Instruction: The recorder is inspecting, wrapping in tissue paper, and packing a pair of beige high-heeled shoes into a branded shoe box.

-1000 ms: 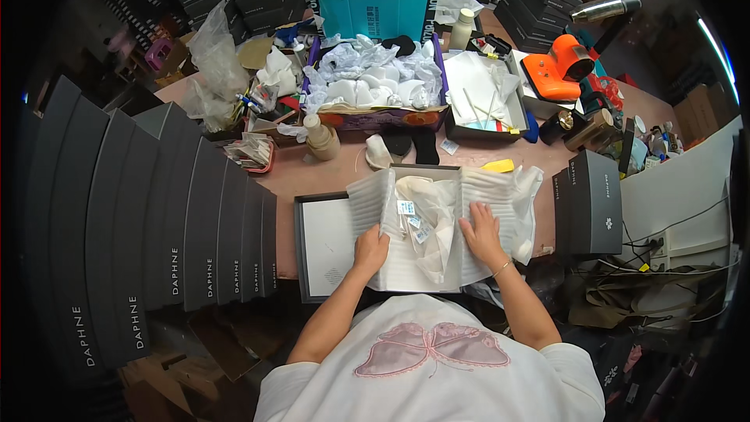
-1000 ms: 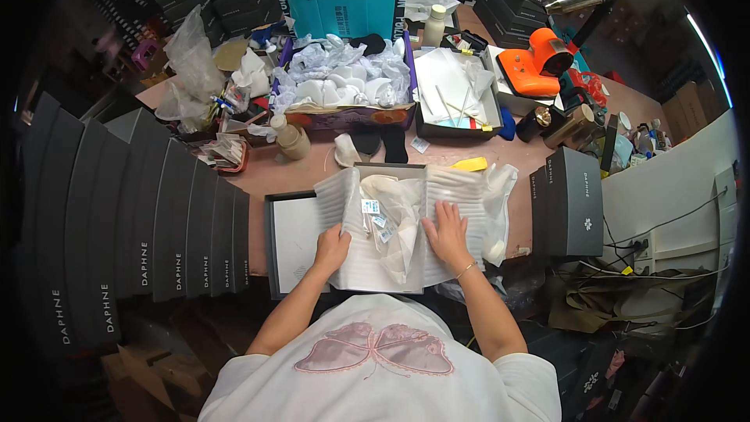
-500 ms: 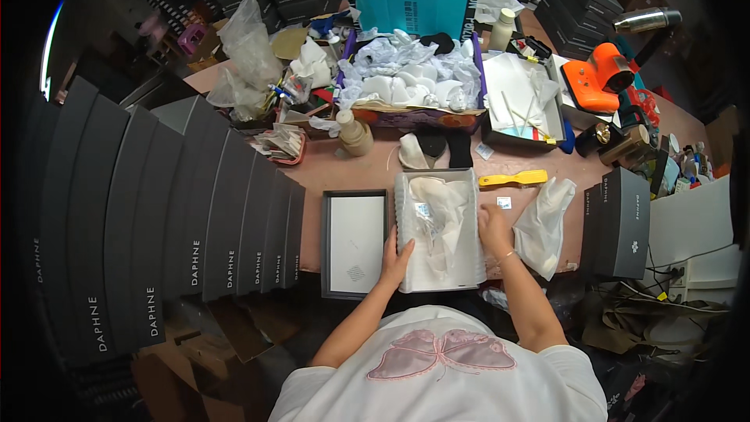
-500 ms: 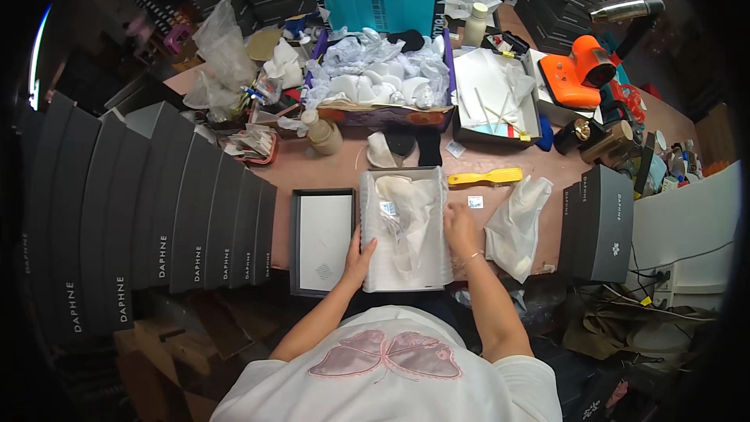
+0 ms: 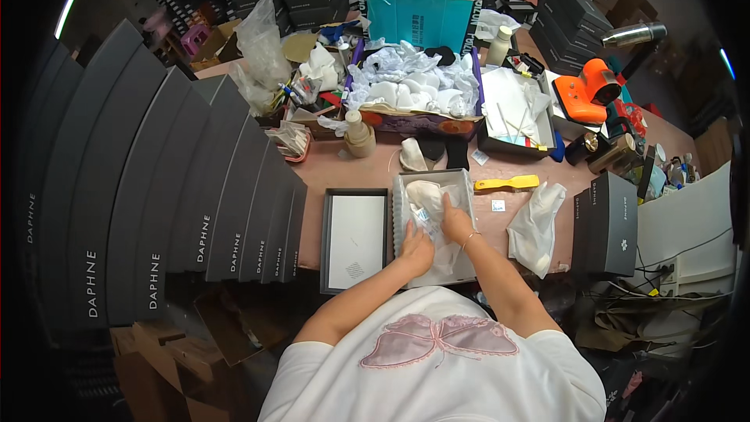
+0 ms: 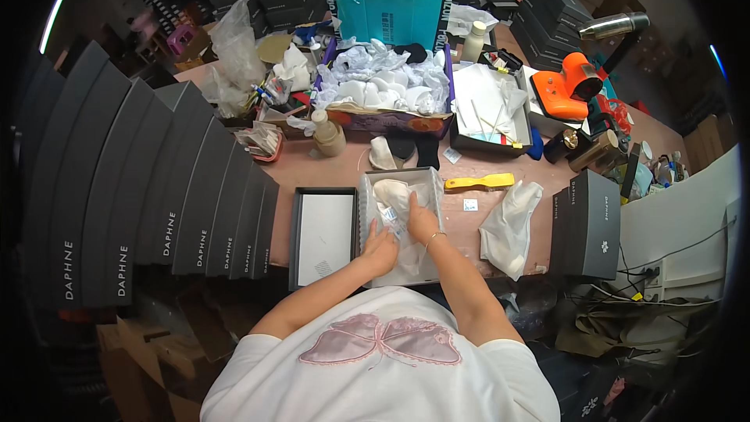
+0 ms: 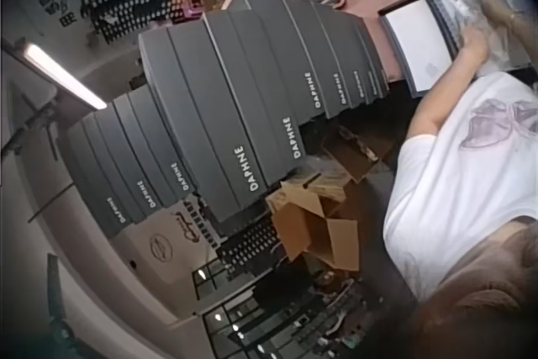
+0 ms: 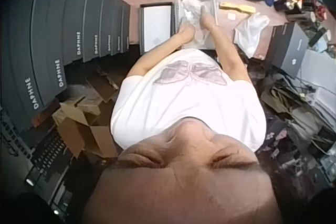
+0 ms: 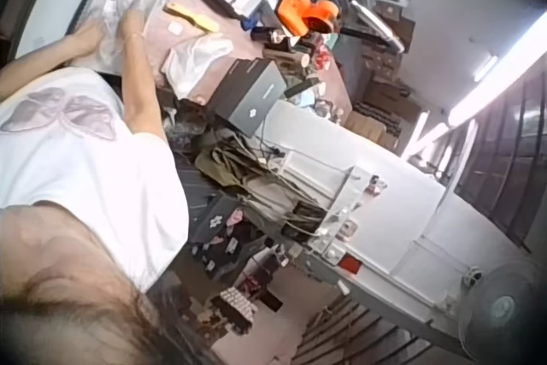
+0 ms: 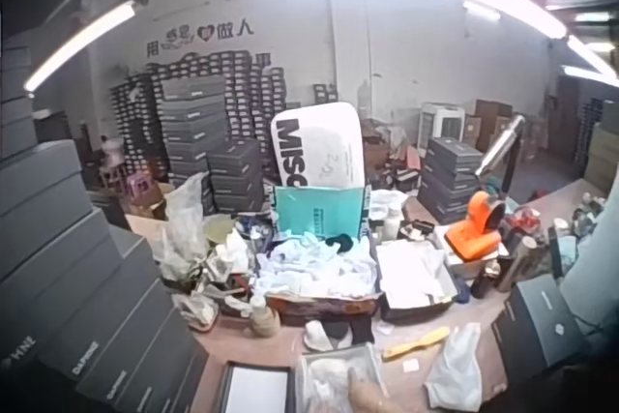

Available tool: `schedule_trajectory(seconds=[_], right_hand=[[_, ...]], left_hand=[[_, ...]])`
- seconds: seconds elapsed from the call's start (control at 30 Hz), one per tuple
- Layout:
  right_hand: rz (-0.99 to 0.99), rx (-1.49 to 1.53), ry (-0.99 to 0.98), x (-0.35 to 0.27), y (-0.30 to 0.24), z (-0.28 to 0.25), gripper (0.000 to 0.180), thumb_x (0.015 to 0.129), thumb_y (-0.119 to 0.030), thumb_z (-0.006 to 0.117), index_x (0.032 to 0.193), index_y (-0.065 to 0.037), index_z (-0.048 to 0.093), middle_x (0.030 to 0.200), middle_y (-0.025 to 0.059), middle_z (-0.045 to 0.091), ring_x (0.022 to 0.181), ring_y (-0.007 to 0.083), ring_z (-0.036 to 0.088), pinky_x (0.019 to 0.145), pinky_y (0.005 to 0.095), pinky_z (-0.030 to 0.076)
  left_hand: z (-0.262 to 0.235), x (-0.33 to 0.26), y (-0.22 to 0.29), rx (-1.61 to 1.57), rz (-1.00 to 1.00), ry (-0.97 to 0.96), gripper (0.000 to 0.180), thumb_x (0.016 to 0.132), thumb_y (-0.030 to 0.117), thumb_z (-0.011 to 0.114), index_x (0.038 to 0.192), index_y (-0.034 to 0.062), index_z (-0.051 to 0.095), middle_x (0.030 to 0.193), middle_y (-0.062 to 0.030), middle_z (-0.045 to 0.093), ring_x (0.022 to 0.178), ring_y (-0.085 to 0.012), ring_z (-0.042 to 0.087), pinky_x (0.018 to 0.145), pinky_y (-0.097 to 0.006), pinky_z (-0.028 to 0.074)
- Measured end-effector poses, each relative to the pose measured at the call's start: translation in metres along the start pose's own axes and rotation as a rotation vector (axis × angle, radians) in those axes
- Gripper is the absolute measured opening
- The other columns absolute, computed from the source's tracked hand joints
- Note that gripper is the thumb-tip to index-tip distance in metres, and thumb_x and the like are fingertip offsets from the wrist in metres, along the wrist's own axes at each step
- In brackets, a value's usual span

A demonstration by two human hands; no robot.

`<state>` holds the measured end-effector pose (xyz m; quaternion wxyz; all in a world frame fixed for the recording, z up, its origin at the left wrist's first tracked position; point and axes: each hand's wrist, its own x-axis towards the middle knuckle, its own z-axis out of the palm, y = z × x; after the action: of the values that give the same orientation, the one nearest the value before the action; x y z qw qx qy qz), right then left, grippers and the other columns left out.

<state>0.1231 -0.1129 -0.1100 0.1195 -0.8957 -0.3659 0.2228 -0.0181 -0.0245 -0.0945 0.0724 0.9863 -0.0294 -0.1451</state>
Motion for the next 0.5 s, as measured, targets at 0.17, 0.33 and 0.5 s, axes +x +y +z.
schedule_trajectory(seconds=[0.17, 0.33, 0.5], right_hand=[[-0.156, -0.153, 0.239, -0.038, -0.028, -0.072, 0.061, 0.079, -0.005, 0.054, 0.137, -0.004, 0.034, 0.09, 0.0219, 0.062, 0.077, 0.0356, 0.064, 0.065, 0.0463, 0.052], [-0.104, 0.541, 0.313, -0.064, 0.012, -0.123, 0.035, 0.087, -0.017, 0.058, 0.119, -0.003, 0.053, 0.072, 0.0077, 0.059, 0.059, 0.0168, 0.057, 0.051, 0.0323, 0.045], [-0.034, 0.545, 0.3, -0.085, -0.033, -0.088, 0.032, 0.092, -0.03, 0.058, 0.099, 0.002, 0.059, 0.074, 0.0147, 0.058, 0.073, 0.0294, 0.059, 0.067, 0.0376, 0.046]], left_hand=[[0.005, -0.024, -0.019, -0.274, 0.069, 0.06, 0.025, 0.079, 0.023, 0.063, 0.093, 0.0033, 0.069, 0.103, -0.0161, 0.064, 0.118, -0.0314, 0.05, 0.11, -0.053, 0.022], [-0.036, -0.036, -0.013, -1.637, -0.248, 0.185, 0.052, 0.092, 0.043, 0.053, 0.123, 0.0015, 0.055, 0.127, -0.0133, 0.055, 0.124, -0.0274, 0.046, 0.107, -0.042, 0.03], [-0.079, -0.026, 0.018, -2.608, -0.191, 0.007, 0.076, 0.09, 0.061, 0.047, 0.137, 0.0028, 0.039, 0.133, -0.0112, 0.05, 0.123, -0.0251, 0.049, 0.104, -0.041, 0.038]])
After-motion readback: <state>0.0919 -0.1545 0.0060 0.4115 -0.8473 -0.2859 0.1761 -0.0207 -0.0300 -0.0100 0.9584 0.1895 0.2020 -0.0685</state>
